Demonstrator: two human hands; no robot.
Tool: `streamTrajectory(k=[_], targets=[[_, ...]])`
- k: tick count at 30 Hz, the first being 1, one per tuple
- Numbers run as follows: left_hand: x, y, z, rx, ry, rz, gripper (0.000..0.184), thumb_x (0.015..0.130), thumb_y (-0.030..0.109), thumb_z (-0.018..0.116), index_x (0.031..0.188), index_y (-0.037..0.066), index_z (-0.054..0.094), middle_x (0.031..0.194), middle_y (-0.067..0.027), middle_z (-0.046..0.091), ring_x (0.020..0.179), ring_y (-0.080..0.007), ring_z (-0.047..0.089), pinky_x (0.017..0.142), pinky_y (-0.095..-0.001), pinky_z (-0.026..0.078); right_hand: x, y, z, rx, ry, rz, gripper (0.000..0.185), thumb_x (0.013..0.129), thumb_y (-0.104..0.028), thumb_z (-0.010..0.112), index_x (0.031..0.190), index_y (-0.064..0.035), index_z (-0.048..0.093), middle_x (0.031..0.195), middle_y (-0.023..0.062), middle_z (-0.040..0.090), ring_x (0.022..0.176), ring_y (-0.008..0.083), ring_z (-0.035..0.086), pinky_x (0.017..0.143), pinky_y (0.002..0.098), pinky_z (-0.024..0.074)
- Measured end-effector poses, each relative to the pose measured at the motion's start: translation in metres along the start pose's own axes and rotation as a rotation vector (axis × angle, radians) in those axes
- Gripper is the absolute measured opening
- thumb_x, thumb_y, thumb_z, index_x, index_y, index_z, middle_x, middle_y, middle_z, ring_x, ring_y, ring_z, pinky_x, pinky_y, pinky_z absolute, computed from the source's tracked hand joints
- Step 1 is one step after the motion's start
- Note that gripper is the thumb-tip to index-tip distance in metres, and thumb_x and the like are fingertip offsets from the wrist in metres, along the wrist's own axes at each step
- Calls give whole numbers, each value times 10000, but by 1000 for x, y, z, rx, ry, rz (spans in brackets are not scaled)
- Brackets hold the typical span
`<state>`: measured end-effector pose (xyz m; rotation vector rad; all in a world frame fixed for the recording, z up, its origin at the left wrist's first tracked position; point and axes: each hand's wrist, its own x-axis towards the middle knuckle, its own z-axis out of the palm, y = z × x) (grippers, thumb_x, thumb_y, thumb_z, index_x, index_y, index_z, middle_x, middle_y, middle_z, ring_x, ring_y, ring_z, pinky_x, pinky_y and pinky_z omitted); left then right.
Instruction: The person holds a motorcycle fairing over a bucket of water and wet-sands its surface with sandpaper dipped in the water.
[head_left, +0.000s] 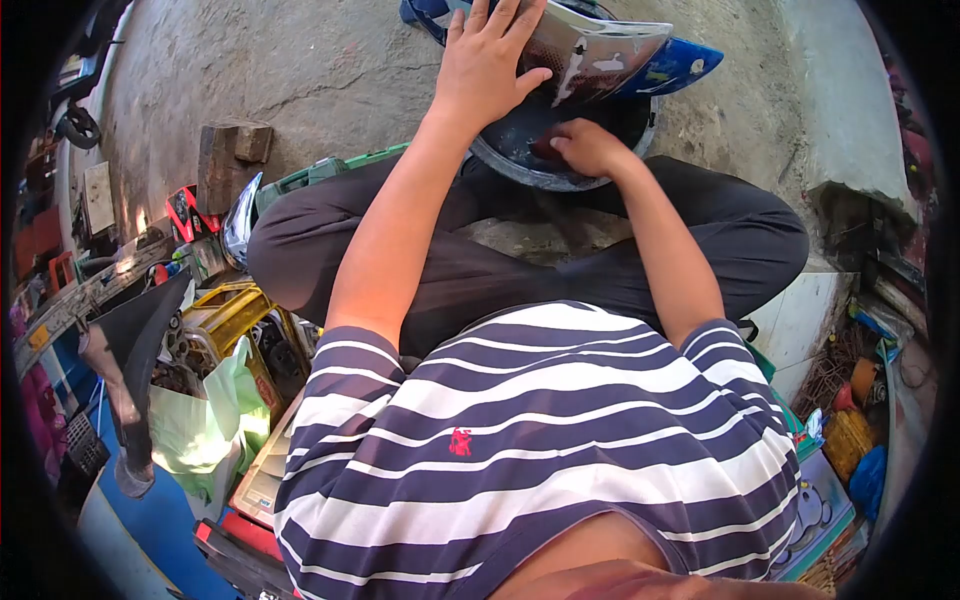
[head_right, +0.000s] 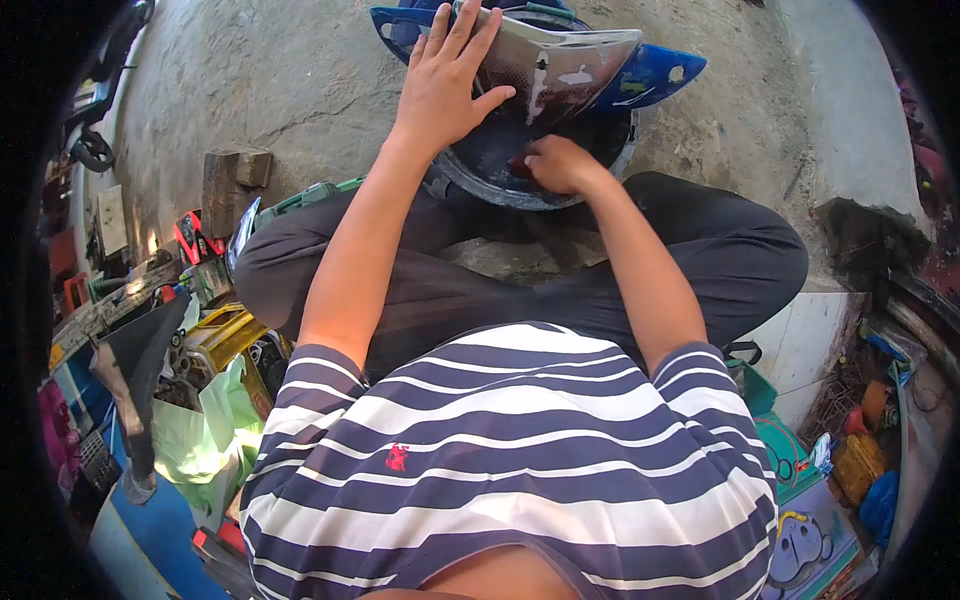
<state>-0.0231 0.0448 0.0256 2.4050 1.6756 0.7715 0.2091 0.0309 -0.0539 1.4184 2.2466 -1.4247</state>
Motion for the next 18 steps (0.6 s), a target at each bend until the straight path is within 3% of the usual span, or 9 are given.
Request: streamTrajectory(k=[3, 6, 10, 13, 15, 18], targets=[[0, 0, 1, 6, 8, -3, 1044, 836, 359, 890, 1706, 98, 376, 1809, -185, 251, 1623, -495, 286, 1276, -624, 326, -30, -5, -24, 597, 25, 97, 376, 1071, -174, 605, 1357, 44, 716, 1206, 146, 799, 1114, 283, 759, 1001, 397, 578], [1, 0, 3, 4, 9, -4, 1053, 829, 360, 895, 1708, 100, 374, 1809, -184, 249, 1623, -493, 284, 1286, -621, 311, -48, 7, -42, 859, 74, 95, 363, 1132, -224, 596, 1422, -22, 677, 1256, 72, 773, 1142, 201, 737, 1010, 377, 572], [0, -2, 3, -10, 10, 11, 1073, 825, 364, 898, 1715, 104, 359, 1814, -184, 231, 1625, -493, 281, 1301, -630, 279, -70, 16, -48, 1106, 123, 128, 388, 1141, -258, 606, 1464, -46, 634, 1284, 91, 765, 1127, 214, 750, 979, 399, 611], [-2, -7, 15, 36, 146, 76, 1008, 871, 469, 872, 1728, 264, 384, 1813, -93, 302, 1629, -429, 332, 1249, -645, 358, -85, 39, -55, 1160, 176, 152, 379, 1139, -267, 611, 1448, -50, 640, 1292, 98, 763, 1121, 219, 757, 936, 438, 645], [-2, -8, 16, 65, 122, 62, 1015, 866, 460, 876, 1728, 248, 385, 1817, -100, 292, 1635, -438, 315, 1247, -633, 367, -90, 55, -62, 1140, 281, 204, 357, 1133, -259, 615, 1424, -57, 661, 1292, 100, 768, 1115, 217, 759, 906, 469, 661], [-2, -8, 16, 86, 96, 53, 1018, 869, 456, 872, 1729, 217, 382, 1819, -117, 286, 1641, -439, 302, 1254, -627, 351, -106, 88, -86, 1314, 324, 102, 370, 1127, -261, 627, 1436, -59, 651, 1312, 114, 763, 1138, 247, 760, 936, 502, 660]])
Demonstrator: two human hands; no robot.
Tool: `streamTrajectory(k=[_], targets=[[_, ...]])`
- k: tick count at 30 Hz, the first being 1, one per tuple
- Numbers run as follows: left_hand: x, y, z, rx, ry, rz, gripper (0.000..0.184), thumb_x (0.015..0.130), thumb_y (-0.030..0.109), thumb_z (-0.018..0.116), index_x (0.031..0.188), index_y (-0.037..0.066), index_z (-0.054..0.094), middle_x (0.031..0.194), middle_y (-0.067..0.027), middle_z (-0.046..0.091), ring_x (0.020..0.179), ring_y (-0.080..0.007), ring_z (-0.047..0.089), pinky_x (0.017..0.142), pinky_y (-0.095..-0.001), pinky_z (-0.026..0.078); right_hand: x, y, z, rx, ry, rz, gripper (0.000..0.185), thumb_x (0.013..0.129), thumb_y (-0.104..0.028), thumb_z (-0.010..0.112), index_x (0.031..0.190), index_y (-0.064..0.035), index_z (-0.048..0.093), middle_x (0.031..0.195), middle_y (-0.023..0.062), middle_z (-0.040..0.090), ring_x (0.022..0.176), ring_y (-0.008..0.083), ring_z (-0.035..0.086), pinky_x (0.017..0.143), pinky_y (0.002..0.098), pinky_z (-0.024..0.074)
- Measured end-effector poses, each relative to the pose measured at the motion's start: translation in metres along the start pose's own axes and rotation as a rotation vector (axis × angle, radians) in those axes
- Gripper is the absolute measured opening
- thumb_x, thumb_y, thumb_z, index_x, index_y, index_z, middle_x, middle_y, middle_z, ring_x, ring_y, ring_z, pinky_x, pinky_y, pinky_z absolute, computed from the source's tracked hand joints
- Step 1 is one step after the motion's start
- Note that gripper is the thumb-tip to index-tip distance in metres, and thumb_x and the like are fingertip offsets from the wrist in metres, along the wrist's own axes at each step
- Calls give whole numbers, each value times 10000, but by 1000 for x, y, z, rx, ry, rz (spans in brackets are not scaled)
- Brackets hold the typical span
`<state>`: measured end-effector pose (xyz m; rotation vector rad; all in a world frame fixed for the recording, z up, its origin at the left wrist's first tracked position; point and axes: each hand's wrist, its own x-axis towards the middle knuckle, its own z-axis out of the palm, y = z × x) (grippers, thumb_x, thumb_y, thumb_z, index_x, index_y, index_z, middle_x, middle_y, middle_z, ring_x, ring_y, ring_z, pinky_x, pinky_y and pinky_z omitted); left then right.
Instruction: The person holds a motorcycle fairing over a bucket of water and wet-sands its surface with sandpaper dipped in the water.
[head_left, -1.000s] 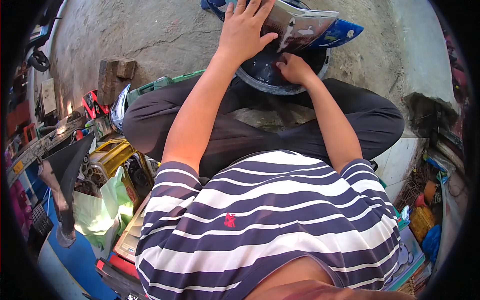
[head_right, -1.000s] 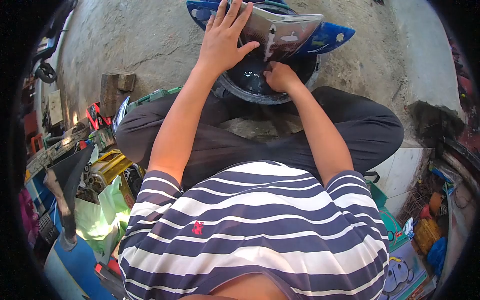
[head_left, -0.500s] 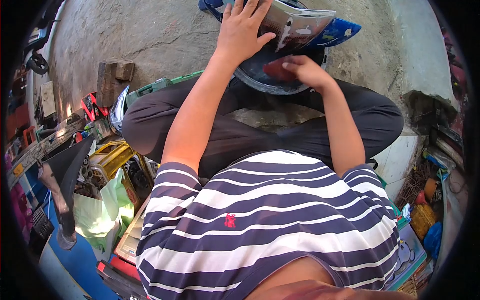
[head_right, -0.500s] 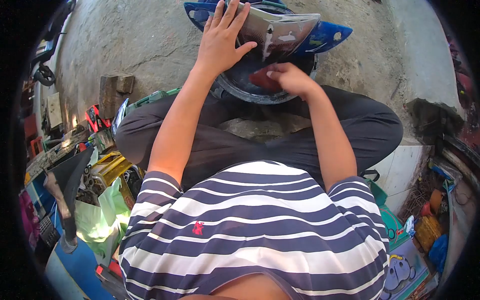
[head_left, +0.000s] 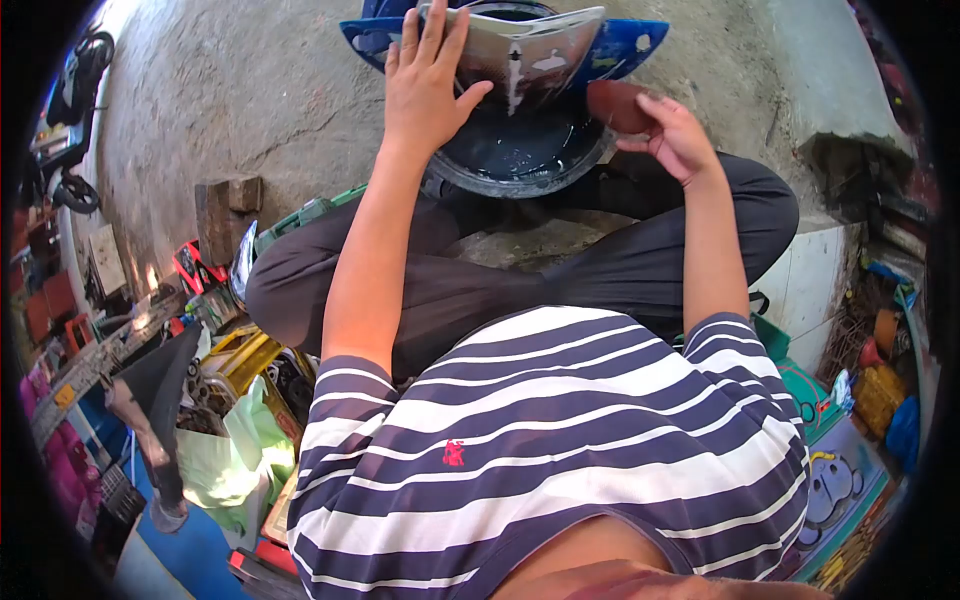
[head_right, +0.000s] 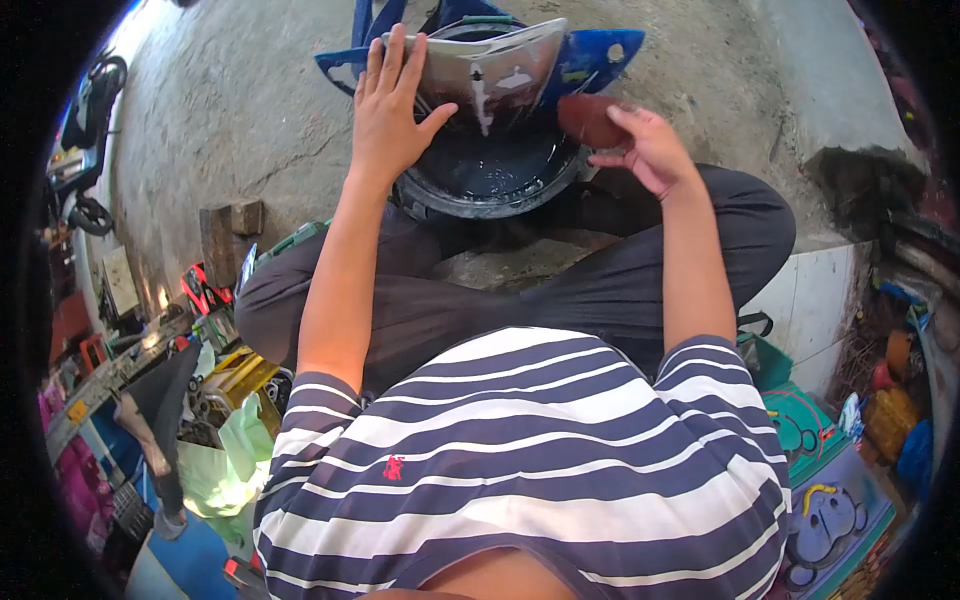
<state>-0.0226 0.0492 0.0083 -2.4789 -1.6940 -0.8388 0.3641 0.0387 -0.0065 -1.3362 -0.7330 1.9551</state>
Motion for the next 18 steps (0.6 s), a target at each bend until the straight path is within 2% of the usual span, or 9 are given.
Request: streamTrajectory(k=[3, 4, 7, 8, 11, 12, 15, 18], targets=[[1, -1, 2, 16, -16, -14, 1018, 875, 465, 866, 1729, 200, 379, 1815, -126, 295, 1645, -436, 295, 1260, -623, 336, -9, -23, -24, 100, -55, -87, 357, 1119, -252, 640, 1418, -59, 657, 1313, 118, 762, 1154, 269, 758, 963, 533, 655], [2, 0, 3, 28, -18, -13, 1022, 873, 470, 864, 1728, 188, 381, 1807, -135, 308, 1645, -427, 301, 1259, -622, 328, -12, -28, -27, 124, -40, -124, 345, 1089, -236, 694, 1389, -67, 668, 1301, 109, 763, 1147, 260, 757, 963, 525, 650], [6, 3, 3, 77, -5, -30, 1039, 829, 429, 900, 1719, 255, 393, 1803, -93, 319, 1627, -411, 336, 1213, -666, 354, -2, -19, -35, 148, 122, -141, 334, 1045, -198, 759, 1346, -75, 681, 1284, 95, 766, 1141, 252, 755, 964, 499, 645], [8, 3, 5, 113, 8, -27, 1043, 819, 448, 908, 1712, 254, 406, 1789, -89, 344, 1607, -384, 366, 1178, -627, 375, 5, -12, -38, 132, 168, -129, 346, 999, -143, 802, 1320, -79, 689, 1244, 80, 777, 1088, 243, 767, 928, 453, 639], [13, 1, 1, 231, -23, -1, 1055, 845, 535, 871, 1724, 201, 393, 1777, -125, 366, 1584, -393, 400, 1139, -586, 411, 29, 10, -47, 132, 287, -119, 333, 992, -127, 797, 1303, -124, 678, 1190, 59, 778, 1061, 219, 763, 906, 440, 595], [13, 0, 2, 281, -29, 3, 1081, 822, 587, 868, 1720, 210, 400, 1768, -118, 382, 1566, -388, 424, 1105, -573, 419, 34, 16, -47, 149, 305, -140, 326, 974, -99, 800, 1278, -128, 686, 1132, 54, 787, 1020, 211, 767, 862, 408, 573], [17, 2, -3, 289, -57, -36, 1091, 808, 601, 875, 1717, 217, 407, 1759, -113, 393, 1555, -388, 436, 1113, -582, 412, 60, 32, -48, 227, 363, -191, 328, 966, -58, 793, 1277, -66, 687, 1122, 104, 791, 962, 221, 785, 784, 396, 637], [17, 1, -4, 298, -49, -49, 1090, 790, 602, 887, 1705, 233, 425, 1742, -76, 417, 1543, -336, 447, 1092, -564, 407, 70, 33, -40, 195, 349, -183, 350, 951, -34, 799, 1278, -88, 686, 1128, 87, 789, 954, 220, 781, 800, 390, 640]])
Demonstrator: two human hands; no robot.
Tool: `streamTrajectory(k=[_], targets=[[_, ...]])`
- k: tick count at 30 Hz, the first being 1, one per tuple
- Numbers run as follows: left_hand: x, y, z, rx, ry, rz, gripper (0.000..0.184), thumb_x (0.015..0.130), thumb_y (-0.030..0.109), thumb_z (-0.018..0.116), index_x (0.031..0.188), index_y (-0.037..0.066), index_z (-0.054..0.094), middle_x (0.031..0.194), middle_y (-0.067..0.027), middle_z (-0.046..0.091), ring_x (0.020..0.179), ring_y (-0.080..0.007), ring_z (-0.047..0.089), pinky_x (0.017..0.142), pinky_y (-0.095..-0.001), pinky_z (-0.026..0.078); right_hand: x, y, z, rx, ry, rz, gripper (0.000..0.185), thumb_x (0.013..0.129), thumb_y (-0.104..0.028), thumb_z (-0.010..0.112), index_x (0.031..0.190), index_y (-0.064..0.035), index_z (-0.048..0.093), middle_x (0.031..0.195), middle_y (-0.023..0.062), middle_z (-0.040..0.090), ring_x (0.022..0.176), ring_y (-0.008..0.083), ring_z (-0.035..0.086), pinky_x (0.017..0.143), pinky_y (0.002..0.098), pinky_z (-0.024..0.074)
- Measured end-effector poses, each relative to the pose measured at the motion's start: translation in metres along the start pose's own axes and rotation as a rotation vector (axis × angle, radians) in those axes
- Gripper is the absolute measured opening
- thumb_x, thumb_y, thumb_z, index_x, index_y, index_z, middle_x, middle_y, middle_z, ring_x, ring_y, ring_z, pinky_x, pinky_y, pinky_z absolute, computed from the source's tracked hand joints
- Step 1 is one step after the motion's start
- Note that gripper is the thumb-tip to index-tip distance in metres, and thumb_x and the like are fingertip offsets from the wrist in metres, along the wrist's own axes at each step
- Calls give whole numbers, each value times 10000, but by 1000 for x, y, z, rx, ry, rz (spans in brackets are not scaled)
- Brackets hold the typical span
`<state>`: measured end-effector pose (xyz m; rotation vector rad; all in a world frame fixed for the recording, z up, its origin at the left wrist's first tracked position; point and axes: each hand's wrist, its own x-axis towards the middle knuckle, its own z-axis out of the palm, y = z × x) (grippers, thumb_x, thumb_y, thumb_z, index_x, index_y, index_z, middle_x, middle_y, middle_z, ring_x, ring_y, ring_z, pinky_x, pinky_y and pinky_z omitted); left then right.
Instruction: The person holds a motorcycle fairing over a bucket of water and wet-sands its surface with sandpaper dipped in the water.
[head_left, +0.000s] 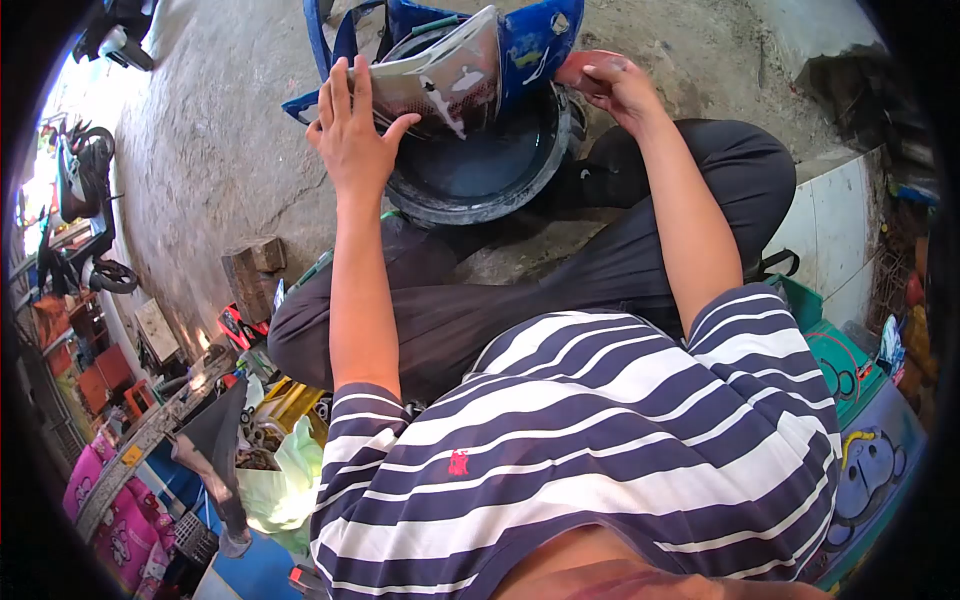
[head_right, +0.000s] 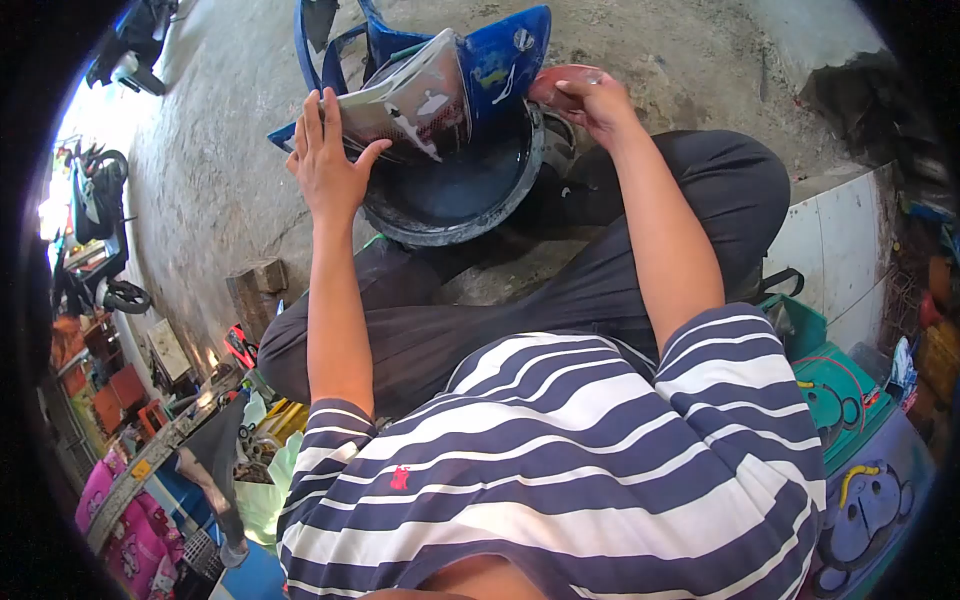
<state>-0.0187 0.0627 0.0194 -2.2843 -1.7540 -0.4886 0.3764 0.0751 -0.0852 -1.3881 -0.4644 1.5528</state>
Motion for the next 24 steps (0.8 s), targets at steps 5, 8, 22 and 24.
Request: streamTrajectory(k=[5, 8, 22, 24], targets=[[-1, 2, -4, 17, 2, -11, 1075, 776, 577, 904, 1689, 229, 456, 1719, -57, 447, 1527, -314, 464, 1096, -562, 403, 5, 5, 9, -286, 124, -136, 355, 924, -64, 820, 1264, -85, 720, 1130, 78, 797, 1006, 224, 778, 862, 378, 628], [-1, 2, -4, 22, -7, -14, 1084, 776, 568, 908, 1691, 209, 451, 1713, -66, 452, 1525, -327, 468, 1116, -556, 410, 15, 12, 9, -494, 123, -305, 369, 893, -105, 848, 1246, -66, 744, 1130, 107, 805, 1007, 248, 780, 893, 383, 618], [11, -13, -2, -16, 28, -38, 1108, 768, 603, 895, 1692, 183, 451, 1691, -71, 482, 1495, -346, 499, 1103, -554, 447, 28, 4, 5, -693, 10, -389, 416, 856, -93, 843, 1261, -68, 750, 1077, 114, 809, 967, 221, 773, 885, 372, 610], [14, -15, -2, -27, 34, -33, 1114, 768, 604, 897, 1696, 184, 445, 1688, -73, 486, 1495, -355, 502, 1096, -561, 459, 29, 4, 9, -714, -21, -421, 413, 855, -84, 832, 1260, -73, 751, 1072, 109, 811, 968, 217, 773, 885, 376, 611]])
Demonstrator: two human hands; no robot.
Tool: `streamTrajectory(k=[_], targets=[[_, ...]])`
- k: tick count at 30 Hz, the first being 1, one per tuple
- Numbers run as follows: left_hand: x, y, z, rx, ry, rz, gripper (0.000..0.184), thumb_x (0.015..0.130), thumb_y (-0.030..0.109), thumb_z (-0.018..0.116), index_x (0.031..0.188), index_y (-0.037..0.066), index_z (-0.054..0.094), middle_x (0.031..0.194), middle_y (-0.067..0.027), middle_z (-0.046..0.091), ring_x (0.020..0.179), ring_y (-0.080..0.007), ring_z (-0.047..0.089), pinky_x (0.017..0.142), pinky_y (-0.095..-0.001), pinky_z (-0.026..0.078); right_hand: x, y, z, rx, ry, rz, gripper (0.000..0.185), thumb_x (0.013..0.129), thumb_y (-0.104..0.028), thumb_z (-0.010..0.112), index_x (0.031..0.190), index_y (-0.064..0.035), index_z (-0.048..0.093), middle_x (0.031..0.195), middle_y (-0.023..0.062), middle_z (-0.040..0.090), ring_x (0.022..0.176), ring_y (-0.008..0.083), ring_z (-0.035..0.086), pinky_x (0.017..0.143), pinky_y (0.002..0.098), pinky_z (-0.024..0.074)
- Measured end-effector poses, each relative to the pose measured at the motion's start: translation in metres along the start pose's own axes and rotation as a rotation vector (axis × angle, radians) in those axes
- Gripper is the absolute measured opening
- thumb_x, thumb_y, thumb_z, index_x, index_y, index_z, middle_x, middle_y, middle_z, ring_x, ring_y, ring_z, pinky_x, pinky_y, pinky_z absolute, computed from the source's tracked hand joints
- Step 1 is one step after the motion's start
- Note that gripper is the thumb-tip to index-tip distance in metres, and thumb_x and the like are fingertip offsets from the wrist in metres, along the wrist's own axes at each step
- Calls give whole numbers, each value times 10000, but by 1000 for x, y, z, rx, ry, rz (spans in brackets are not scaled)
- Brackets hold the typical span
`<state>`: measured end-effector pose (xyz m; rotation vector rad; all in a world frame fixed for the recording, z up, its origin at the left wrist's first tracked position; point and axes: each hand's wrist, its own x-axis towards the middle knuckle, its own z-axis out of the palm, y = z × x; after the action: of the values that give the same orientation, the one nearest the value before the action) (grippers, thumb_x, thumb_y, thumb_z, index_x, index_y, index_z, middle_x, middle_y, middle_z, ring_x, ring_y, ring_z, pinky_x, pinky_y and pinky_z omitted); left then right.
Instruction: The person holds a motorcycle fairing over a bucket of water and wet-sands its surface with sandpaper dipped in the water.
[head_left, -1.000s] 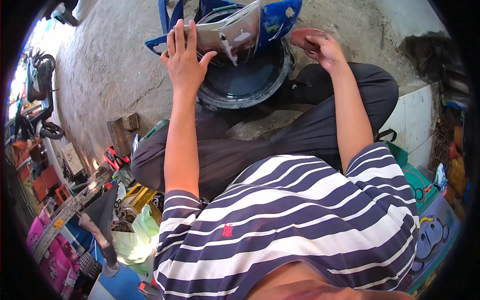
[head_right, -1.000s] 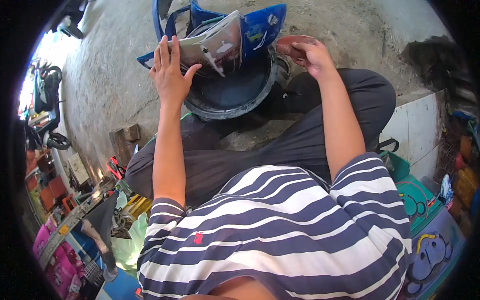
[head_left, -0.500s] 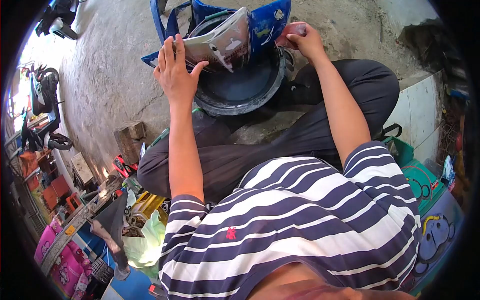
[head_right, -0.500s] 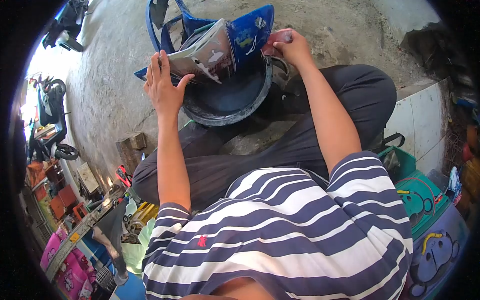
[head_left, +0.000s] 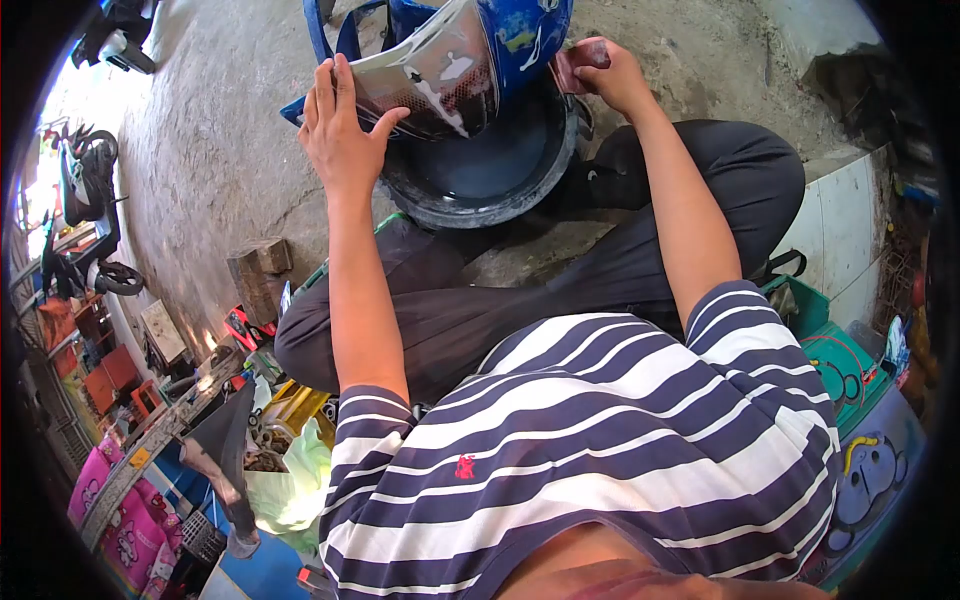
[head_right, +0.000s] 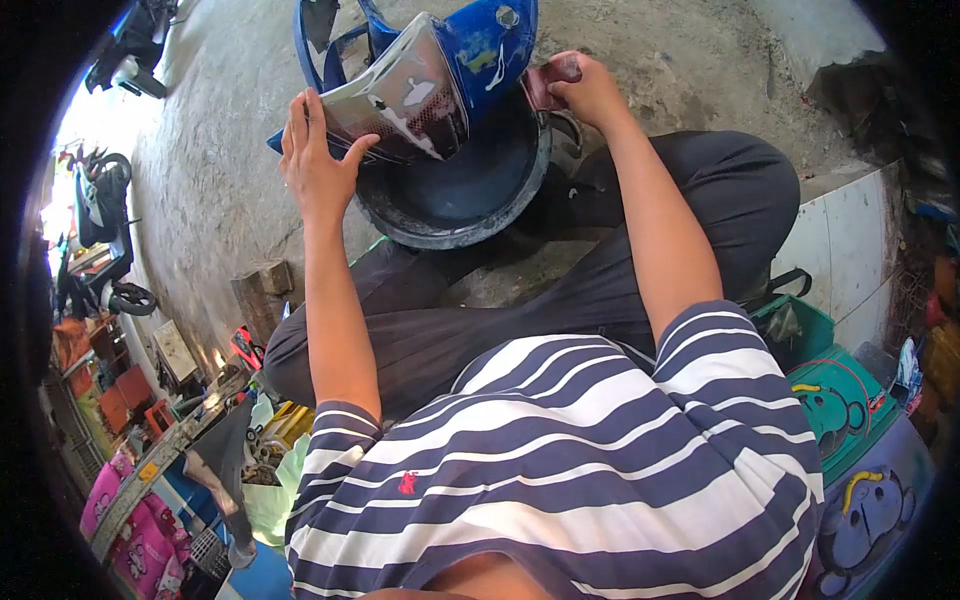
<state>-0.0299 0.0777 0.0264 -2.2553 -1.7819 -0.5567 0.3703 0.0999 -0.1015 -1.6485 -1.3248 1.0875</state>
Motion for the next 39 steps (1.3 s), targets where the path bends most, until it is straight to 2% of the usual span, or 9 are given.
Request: streamTrajectory(k=[4, 7, 13, 16, 22, 25, 28, 34, 39], targets=[[1, -2, 0, 3, -6, -1, 1123, 769, 608, 897, 1702, 190, 434, 1693, -75, 484, 1497, -367, 505, 1095, -573, 468, -5, -26, -6, -10, -39, 5, 397, 853, -74, 815, 1245, -89, 755, 1083, 104, 815, 991, 224, 780, 887, 389, 613], [1, -4, 2, -3, -2, -4, 1129, 771, 627, 889, 1708, 201, 426, 1707, -69, 472, 1503, -371, 499, 1100, -572, 465, -7, -22, -6, -238, 60, 28, 394, 850, -90, 814, 1239, -111, 759, 1099, 106, 818, 1006, 241, 786, 890, 397, 615], [4, -9, 4, -22, -8, -5, 1130, 769, 654, 880, 1709, 218, 427, 1715, -44, 466, 1510, -369, 491, 1101, -571, 465, -5, -9, -2, -63, -5, -18, 451, 842, -154, 850, 1282, -159, 751, 1166, 117, 816, 1068, 290, 785, 941, 411, 607], [5, -7, 2, -12, -14, -10, 1134, 763, 651, 884, 1707, 218, 430, 1716, -43, 466, 1511, -367, 491, 1102, -570, 464, -6, -17, 1, -149, 12, -5, 474, 852, -99, 859, 1306, -114, 722, 1138, 105, 807, 1042, 207, 772, 935, 371, 608], [4, -9, 4, -13, 0, -7, 1140, 752, 643, 891, 1704, 216, 434, 1711, -40, 474, 1508, -365, 496, 1112, -565, 459, -15, -38, 7, -280, 78, -103, 530, 842, -113, 880, 1340, -185, 713, 1205, 116, 811, 1118, 276, 777, 965, 402, 600], [5, -8, 3, -19, 1, -6, 1137, 751, 642, 892, 1701, 212, 439, 1706, -39, 480, 1504, -365, 499, 1114, -563, 458, -14, -45, 5, -222, 53, -101, 585, 807, -116, 911, 1349, -199, 708, 1183, 123, 807, 1101, 295, 781, 940, 428, 609], [5, -9, 4, -21, 10, 0, 1130, 750, 643, 891, 1695, 208, 450, 1705, -38, 481, 1503, -363, 500, 1112, -563, 459, 1, -27, 2, -150, -29, -34, 583, 805, -67, 912, 1344, -125, 697, 1167, 117, 797, 1101, 267, 775, 928, 415, 620], [0, -1, 3, -4, 8, 5, 1114, 750, 627, 893, 1684, 195, 467, 1705, -36, 479, 1505, -350, 492, 1113, -555, 457, 17, -7, 5, 485, -198, 206, 674, 837, -13, 900, 1430, -2, 579, 1268, 135, 735, 1104, 276, 764, 893, 399, 642], [-5, 9, 0, -4, -10, 1, 1108, 771, 589, 909, 1694, 186, 447, 1714, -65, 467, 1532, -361, 470, 1157, -568, 445, 11, 3, -5, 601, -312, 388, 752, 920, -82, 872, 1538, -35, 446, 1315, 144, 701, 1116, 274, 761, 900, 416, 630]])
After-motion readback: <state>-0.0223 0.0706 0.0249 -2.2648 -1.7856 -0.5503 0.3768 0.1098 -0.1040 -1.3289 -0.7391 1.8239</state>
